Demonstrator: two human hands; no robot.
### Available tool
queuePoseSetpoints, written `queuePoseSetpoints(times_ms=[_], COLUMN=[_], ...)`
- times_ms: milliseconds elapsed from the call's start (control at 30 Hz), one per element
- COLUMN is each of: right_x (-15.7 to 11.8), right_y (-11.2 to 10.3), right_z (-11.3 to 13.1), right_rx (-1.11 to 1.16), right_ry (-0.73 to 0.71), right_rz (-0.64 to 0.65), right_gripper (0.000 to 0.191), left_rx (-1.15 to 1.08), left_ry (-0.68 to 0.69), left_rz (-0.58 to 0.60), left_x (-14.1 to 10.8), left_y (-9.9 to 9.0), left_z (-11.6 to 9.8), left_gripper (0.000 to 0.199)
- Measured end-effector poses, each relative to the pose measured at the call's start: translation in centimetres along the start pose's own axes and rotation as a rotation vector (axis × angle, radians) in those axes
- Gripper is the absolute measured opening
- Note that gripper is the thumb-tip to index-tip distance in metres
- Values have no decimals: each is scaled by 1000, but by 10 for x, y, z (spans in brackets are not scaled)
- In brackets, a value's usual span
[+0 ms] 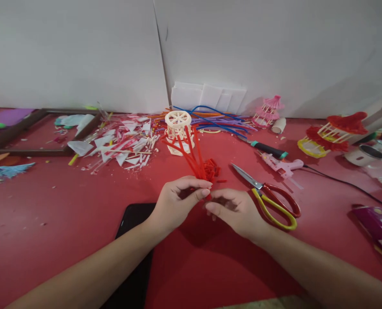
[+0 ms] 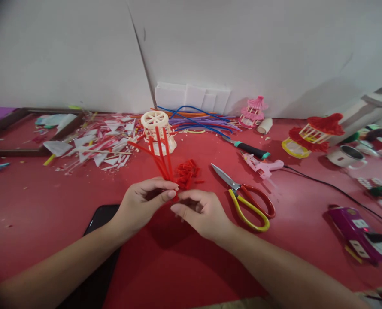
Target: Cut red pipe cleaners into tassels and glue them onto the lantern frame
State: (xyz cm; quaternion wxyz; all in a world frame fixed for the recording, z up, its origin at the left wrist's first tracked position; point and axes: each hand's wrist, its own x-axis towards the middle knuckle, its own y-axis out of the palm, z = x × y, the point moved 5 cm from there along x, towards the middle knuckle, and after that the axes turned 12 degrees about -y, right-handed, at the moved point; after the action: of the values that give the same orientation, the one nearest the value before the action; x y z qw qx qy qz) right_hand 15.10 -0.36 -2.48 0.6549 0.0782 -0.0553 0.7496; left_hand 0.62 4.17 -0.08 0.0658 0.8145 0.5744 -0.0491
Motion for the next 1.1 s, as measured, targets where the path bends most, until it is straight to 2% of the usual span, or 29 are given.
queuePoseSetpoints(times_ms=[167, 333, 467, 633, 700, 867, 1100], right_x=[3, 2, 1, 2, 3, 4, 4], right_y=[4, 8, 8, 2, 0, -2, 0], right_z=[-10, -14, -13, -6, -3, -1, 0], right_rx=[345, 459, 404, 206, 124, 44, 0], right_ry=[178, 289, 316, 205, 151, 104, 138], right_rz=[46, 41, 21, -65, -90, -119, -60], right_gripper=[34, 34, 34, 35, 34, 32, 33], left_rx=[-157, -209, -194, -126, -125, -86, 1], left_ry=[-58, -67, -95, -73, -66, -50, 27], left_rz=[72, 145, 189, -5, -44, -9, 3], left_x=[2, -1, -1, 0, 0, -2, -7], left_y=[3, 8, 11, 1, 0, 4, 4], left_z=[3, 0, 1, 4, 5, 5, 2], left_gripper=[11, 9, 9, 16, 16, 4, 12])
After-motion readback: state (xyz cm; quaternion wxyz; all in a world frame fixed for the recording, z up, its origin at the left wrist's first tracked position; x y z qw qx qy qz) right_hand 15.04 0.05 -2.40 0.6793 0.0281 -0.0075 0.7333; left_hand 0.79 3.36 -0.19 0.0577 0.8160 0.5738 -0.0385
